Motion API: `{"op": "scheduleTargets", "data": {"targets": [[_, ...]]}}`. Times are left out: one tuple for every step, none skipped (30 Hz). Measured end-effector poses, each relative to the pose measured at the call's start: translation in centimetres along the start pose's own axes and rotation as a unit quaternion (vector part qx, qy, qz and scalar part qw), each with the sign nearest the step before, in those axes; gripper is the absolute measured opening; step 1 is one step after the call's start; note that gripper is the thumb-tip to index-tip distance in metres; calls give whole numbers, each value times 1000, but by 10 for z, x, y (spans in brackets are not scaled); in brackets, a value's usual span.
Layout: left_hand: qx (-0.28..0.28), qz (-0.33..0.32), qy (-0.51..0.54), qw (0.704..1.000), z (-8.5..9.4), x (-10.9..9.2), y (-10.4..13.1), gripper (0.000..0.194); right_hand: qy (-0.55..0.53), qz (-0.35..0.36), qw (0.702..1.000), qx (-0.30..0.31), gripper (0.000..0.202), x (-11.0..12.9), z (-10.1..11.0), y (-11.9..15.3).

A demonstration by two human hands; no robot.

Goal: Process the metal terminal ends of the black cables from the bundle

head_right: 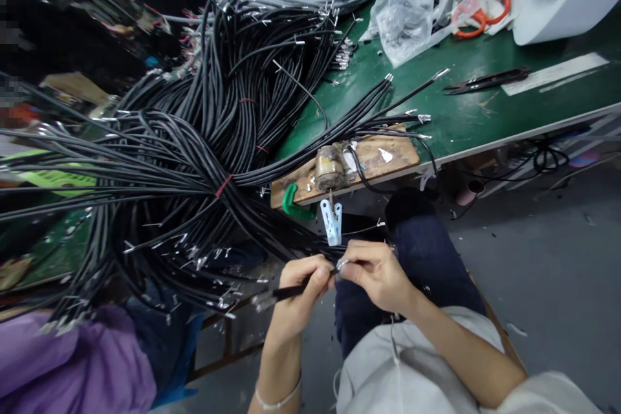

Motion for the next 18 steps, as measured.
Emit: {"op": "scheduleTargets", "data": {"targets": [[9,-33,3,999,1,-5,-1,39,-81,-51,995,24,31,-8,-5,1],[8,-64,9,998,2,-8,-1,36,-152,-103,982,45,34,-16,-10,2],[-1,-88,15,996,4,-10,-1,32,-201,-151,966,58,36,-22,-14,3],[-14,-103,20,994,5,-11,-1,27,-222,-189,955,63,35,-27,-15,2],[-28,-110,20,993,6,-10,-1,22,-220,-213,950,63,32,-30,-14,1],[-40,-109,16,993,5,-9,-2,19,-203,-226,951,59,30,-31,-11,-3],[-53,-105,11,993,5,-7,-2,16,-180,-227,956,50,28,-31,-5,-8],[-64,-101,8,993,5,-5,-2,14,-155,-220,963,33,27,-29,2,-15],[-74,-96,7,993,5,-4,-1,13,-129,-207,970,9,27,-26,10,-23],[-81,-93,8,992,4,-3,-1,12,-101,-188,977,-21,28,-22,19,-31],[-86,-91,12,992,5,-3,-1,13,-72,-165,982,-55,31,-17,28,-39],[-90,-94,19,991,5,-3,0,13,-45,-140,986,-84,35,-11,34,-45],[-94,-98,26,990,6,-4,0,14,-21,-115,988,-101,39,-5,37,-51],[-99,-103,36,989,7,-4,1,14,-4,-98,990,-104,43,0,37,-56],[-107,-106,47,987,9,-4,1,14,1,-90,992,-93,45,4,32,-60],[-117,-109,61,985,11,-4,1,14,-11,-92,993,-77,45,5,26,-63],[-127,-109,77,983,13,-3,0,14,-38,-101,992,-63,45,4,18,-64],[-137,-109,92,980,15,-3,-1,13,-74,-115,989,-53,45,3,12,-65]]}}
Point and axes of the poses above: each hand's wrist, its own y-axis away from the middle knuckle, its own z-axis out of the back of the hand, x = y × z, the point moved 8 cm from there along -y, towards the middle knuckle, and after that the axes turned 3 degrees about z, right-handed, at the moved point
